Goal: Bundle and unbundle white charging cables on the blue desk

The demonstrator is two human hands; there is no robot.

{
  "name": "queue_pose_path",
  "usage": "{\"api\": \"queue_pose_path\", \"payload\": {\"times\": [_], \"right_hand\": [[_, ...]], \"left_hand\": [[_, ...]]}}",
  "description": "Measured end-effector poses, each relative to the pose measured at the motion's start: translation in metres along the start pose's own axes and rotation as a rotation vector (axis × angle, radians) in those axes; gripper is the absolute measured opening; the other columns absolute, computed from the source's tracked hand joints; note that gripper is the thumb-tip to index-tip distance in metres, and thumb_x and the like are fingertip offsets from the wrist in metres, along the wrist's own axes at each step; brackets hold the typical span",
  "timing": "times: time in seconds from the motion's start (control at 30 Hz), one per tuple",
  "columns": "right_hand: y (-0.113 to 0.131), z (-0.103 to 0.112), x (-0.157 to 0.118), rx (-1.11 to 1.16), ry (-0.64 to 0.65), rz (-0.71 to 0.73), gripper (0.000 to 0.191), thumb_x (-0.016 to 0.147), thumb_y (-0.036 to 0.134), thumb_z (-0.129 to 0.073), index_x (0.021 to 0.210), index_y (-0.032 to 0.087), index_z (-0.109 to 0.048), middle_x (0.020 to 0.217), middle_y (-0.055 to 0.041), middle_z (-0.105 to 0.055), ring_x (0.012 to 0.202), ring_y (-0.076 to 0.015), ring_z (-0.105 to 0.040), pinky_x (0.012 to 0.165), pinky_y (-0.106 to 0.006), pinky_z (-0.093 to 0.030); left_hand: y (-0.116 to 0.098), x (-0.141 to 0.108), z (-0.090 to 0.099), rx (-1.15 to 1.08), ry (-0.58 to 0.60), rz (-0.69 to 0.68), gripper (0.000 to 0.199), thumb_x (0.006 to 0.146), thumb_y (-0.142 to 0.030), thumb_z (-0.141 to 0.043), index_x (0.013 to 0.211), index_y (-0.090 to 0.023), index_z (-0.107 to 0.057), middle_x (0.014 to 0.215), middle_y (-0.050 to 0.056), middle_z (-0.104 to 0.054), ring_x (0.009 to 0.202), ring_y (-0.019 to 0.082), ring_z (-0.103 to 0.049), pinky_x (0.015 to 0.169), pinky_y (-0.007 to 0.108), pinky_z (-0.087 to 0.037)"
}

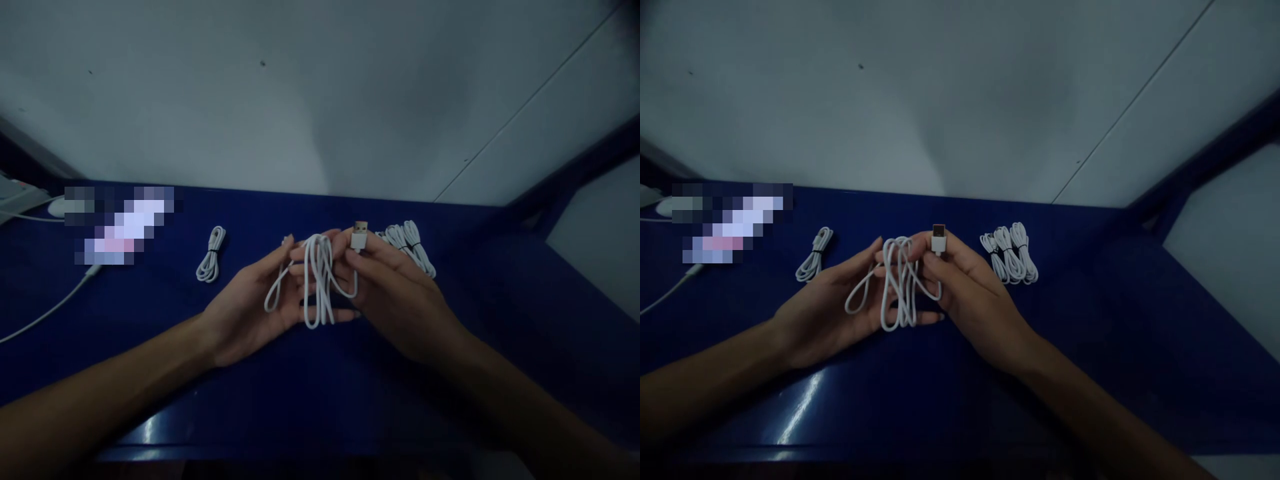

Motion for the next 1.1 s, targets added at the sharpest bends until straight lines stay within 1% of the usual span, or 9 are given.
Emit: {"api": "queue_pose_path", "payload": {"times": [0.17, 0.3, 0.43, 0.5, 0.63, 0.77, 0.9, 0.97, 1.1], "right_hand": [[0.007, 0.014, -0.004, -0.268, -0.194, 0.061, 0.020, 0.115, 0.038, -0.053, 0.109, 0.028, -0.069, 0.117, -0.0039, -0.073, 0.106, -0.0213, -0.071, 0.101, -0.042, -0.059], [0.020, 0.028, -0.010, -0.436, -0.367, 0.131, 0.022, 0.115, 0.043, -0.054, 0.112, 0.029, -0.071, 0.123, -0.0058, -0.074, 0.115, -0.0245, -0.072, 0.103, -0.045, -0.060], [0.024, 0.041, -0.013, -0.447, -0.474, 0.147, 0.022, 0.113, 0.043, -0.056, 0.111, 0.027, -0.071, 0.119, -0.0078, -0.076, 0.113, -0.0258, -0.074, 0.100, -0.048, -0.061], [0.022, 0.047, -0.013, -0.418, -0.505, 0.128, 0.019, 0.112, 0.040, -0.059, 0.111, 0.026, -0.071, 0.117, -0.0085, -0.077, 0.111, -0.0259, -0.074, 0.095, -0.045, -0.062], [0.007, 0.056, -0.010, -0.228, -0.505, 0.014, 0.014, 0.104, 0.031, -0.067, 0.111, 0.022, -0.075, 0.111, -0.0086, -0.076, 0.096, -0.0222, -0.073, 0.076, -0.035, -0.060], [-0.013, 0.058, -0.007, 0.043, -0.471, -0.119, 0.016, 0.097, 0.022, -0.073, 0.112, 0.017, -0.078, 0.093, -0.0046, -0.070, 0.076, -0.0143, -0.061, 0.061, -0.026, -0.050], [-0.020, 0.043, -0.002, 0.229, -0.346, -0.195, 0.013, 0.097, 0.026, -0.078, 0.104, 0.015, -0.079, 0.086, -0.0006, -0.059, 0.071, -0.0115, -0.050, 0.062, -0.024, -0.048], [-0.019, 0.037, -0.001, 0.269, -0.327, -0.223, 0.012, 0.097, 0.027, -0.079, 0.102, 0.015, -0.081, 0.083, 0.0010, -0.054, 0.070, -0.0112, -0.046, 0.062, -0.022, -0.048], [-0.011, 0.029, 0.001, 0.280, -0.300, -0.248, 0.019, 0.101, 0.030, -0.078, 0.110, 0.013, -0.083, 0.082, 0.0019, -0.048, 0.068, -0.0094, -0.040, 0.064, -0.018, -0.047]], "left_hand": [[-0.009, 0.003, 0.010, 0.124, -0.082, -0.086, 0.048, 0.112, -0.053, -0.053, 0.154, -0.031, -0.063, 0.150, 0.016, -0.069, 0.139, 0.037, -0.065, 0.106, 0.057, -0.062], [-0.009, 0.005, 0.015, 0.126, -0.095, -0.111, 0.048, 0.111, -0.056, -0.054, 0.151, -0.031, -0.063, 0.152, 0.018, -0.068, 0.143, 0.042, -0.063, 0.103, 0.063, -0.062], [-0.010, 0.006, 0.018, 0.139, -0.121, -0.119, 0.047, 0.110, -0.059, -0.055, 0.147, -0.032, -0.065, 0.151, 0.018, -0.069, 0.140, 0.043, -0.065, 0.099, 0.066, -0.064], [-0.012, 0.005, 0.020, 0.173, -0.143, -0.129, 0.048, 0.109, -0.060, -0.055, 0.148, -0.033, -0.064, 0.150, 0.018, -0.069, 0.138, 0.043, -0.066, 0.099, 0.066, -0.064], [-0.018, 0.002, 0.020, 0.212, -0.181, -0.167, 0.048, 0.110, -0.060, -0.054, 0.149, -0.034, -0.063, 0.148, 0.018, -0.071, 0.138, 0.042, -0.066, 0.102, 0.066, -0.062], [-0.021, 0.004, 0.016, 0.202, -0.169, -0.174, 0.047, 0.111, -0.060, -0.052, 0.147, -0.033, -0.064, 0.146, 0.019, -0.072, 0.138, 0.041, -0.067, 0.101, 0.064, -0.063], [-0.022, 0.003, 0.013, 0.198, -0.166, -0.166, 0.046, 0.113, -0.057, -0.050, 0.152, -0.036, -0.062, 0.149, 0.017, -0.071, 0.137, 0.039, -0.067, 0.099, 0.060, -0.065], [-0.021, 0.001, 0.010, 0.185, -0.148, -0.150, 0.045, 0.113, -0.053, -0.051, 0.154, -0.038, -0.059, 0.151, 0.014, -0.070, 0.139, 0.038, -0.066, 0.098, 0.056, -0.065], [-0.018, -0.006, 0.002, 0.161, -0.041, -0.116, 0.043, 0.112, -0.051, -0.057, 0.154, -0.039, -0.059, 0.155, 0.004, -0.068, 0.149, 0.033, -0.058, 0.102, 0.045, -0.064]]}}
Point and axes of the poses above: each hand's wrist, its own x-axis towards the middle knuckle, its own z-axis out of the back of the hand, y = z × x, the point moved 10 cm from there along x, towards the middle knuckle
